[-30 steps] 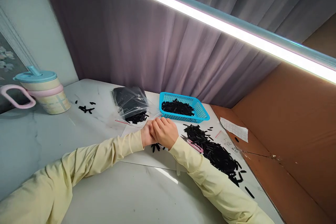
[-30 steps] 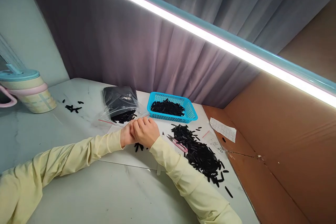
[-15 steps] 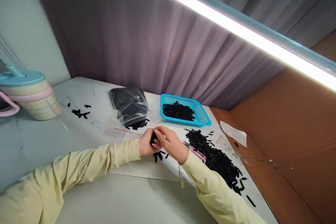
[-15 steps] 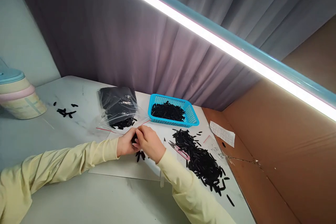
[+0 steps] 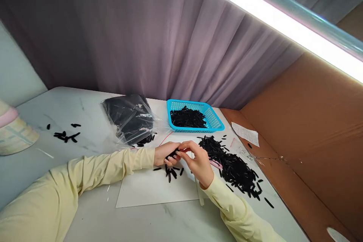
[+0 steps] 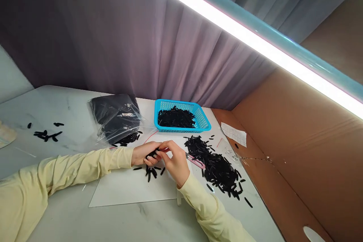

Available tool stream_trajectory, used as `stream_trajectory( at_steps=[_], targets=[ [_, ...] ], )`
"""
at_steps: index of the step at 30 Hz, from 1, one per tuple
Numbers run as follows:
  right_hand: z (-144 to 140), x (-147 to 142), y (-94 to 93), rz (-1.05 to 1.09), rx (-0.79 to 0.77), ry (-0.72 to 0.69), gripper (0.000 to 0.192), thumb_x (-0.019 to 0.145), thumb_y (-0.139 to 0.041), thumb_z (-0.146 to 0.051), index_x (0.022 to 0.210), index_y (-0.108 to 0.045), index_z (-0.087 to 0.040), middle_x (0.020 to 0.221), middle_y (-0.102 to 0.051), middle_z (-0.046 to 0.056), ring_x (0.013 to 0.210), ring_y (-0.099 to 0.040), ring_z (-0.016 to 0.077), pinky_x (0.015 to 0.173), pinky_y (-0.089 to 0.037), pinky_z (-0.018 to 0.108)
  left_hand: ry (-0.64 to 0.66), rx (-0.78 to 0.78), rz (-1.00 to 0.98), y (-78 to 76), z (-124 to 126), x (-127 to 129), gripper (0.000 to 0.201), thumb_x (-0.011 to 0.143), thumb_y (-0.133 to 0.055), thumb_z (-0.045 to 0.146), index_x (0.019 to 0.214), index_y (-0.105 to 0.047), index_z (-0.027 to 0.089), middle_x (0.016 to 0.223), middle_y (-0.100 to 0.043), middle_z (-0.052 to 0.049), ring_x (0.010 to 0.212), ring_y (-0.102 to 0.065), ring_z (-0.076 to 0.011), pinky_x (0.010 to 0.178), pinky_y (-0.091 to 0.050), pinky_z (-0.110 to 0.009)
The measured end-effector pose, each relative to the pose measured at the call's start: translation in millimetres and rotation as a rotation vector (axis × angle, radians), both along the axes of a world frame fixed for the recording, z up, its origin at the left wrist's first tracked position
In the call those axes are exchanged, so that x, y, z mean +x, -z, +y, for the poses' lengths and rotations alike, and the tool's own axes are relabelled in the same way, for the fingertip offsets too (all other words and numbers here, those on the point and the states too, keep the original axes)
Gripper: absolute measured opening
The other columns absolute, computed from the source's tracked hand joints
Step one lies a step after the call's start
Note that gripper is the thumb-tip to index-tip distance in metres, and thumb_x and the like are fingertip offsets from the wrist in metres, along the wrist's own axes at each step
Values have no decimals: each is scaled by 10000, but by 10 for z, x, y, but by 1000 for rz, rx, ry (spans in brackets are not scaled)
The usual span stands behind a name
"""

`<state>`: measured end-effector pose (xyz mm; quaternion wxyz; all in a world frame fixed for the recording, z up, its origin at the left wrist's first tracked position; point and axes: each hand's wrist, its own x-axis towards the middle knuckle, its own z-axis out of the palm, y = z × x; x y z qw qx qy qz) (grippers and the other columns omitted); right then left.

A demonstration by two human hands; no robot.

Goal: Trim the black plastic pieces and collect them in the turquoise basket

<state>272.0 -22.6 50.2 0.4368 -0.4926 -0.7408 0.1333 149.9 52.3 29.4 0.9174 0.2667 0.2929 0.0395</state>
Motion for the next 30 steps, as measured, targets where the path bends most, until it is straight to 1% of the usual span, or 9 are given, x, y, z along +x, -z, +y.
stream_trajectory(
  at_steps=[3,7,10,13,17,20,24,27,30],
  targets=[
    [-33,34,55,-27,44,-35,101,830,-482,-162,787,-565,-200,786,-622,61,736,-591,177,660,-504,303,9,48,-23,66,-28,23,341,797,-537,358,558,-404,153,422,-345,58,258,-216,-7,276,-35,-105],
    [10,38,110,-40,49,-64,186,855,-429,-193,753,-584,-204,772,-619,78,740,-563,193,663,-474,328,44,24,-71,92,2,6,336,797,-493,348,545,-414,140,456,-419,17,271,-239,-8,260,-84,-108],
    [82,30,106,18,10,-49,199,847,-459,-247,702,-590,-206,710,-607,69,702,-546,197,667,-452,345,56,-25,-116,75,57,-29,282,782,-480,296,562,-443,123,511,-475,-16,284,-241,-3,254,-111,-105],
    [131,39,53,147,-54,-14,186,830,-508,-310,695,-586,-209,686,-600,53,683,-548,187,681,-449,338,45,-58,-164,54,82,-60,218,769,-485,261,610,-474,112,535,-480,-13,287,-231,-1,253,-113,-98],
    [122,104,-26,415,-230,29,161,814,-558,-348,748,-557,-201,648,-611,30,601,-562,156,607,-463,304,43,-77,-190,44,68,-70,168,784,-479,249,682,-503,118,519,-444,23,267,-219,-8,240,-100,-109],
    [79,174,-20,632,-412,3,201,797,-578,-382,770,-545,-185,613,-612,21,533,-556,137,507,-449,268,29,-81,-175,47,65,-60,155,796,-477,228,676,-497,132,469,-372,63,250,-209,-17,230,-94,-120],
    [15,256,102,857,-623,-59,247,713,-666,-396,764,-584,-168,613,-616,23,491,-527,110,445,-408,228,-41,-61,-131,63,74,-44,214,823,-436,231,630,-476,150,402,-285,85,233,-186,-33,218,-85,-134],
    [-10,303,233,980,-725,-89,244,661,-719,-365,731,-603,-162,592,-617,14,437,-480,75,414,-375,199,-108,-16,-99,75,51,-37,255,835,-427,242,600,-468,153,384,-295,81,223,-181,-35,213,-79,-142],
    [-14,333,327,1077,-777,-100,223,653,-734,-340,700,-608,-162,559,-609,-8,377,-409,43,371,-332,174,-183,39,-85,70,4,-38,243,837,-451,260,625,-497,153,388,-320,79,226,-198,-31,217,-93,-132]
  ],
)
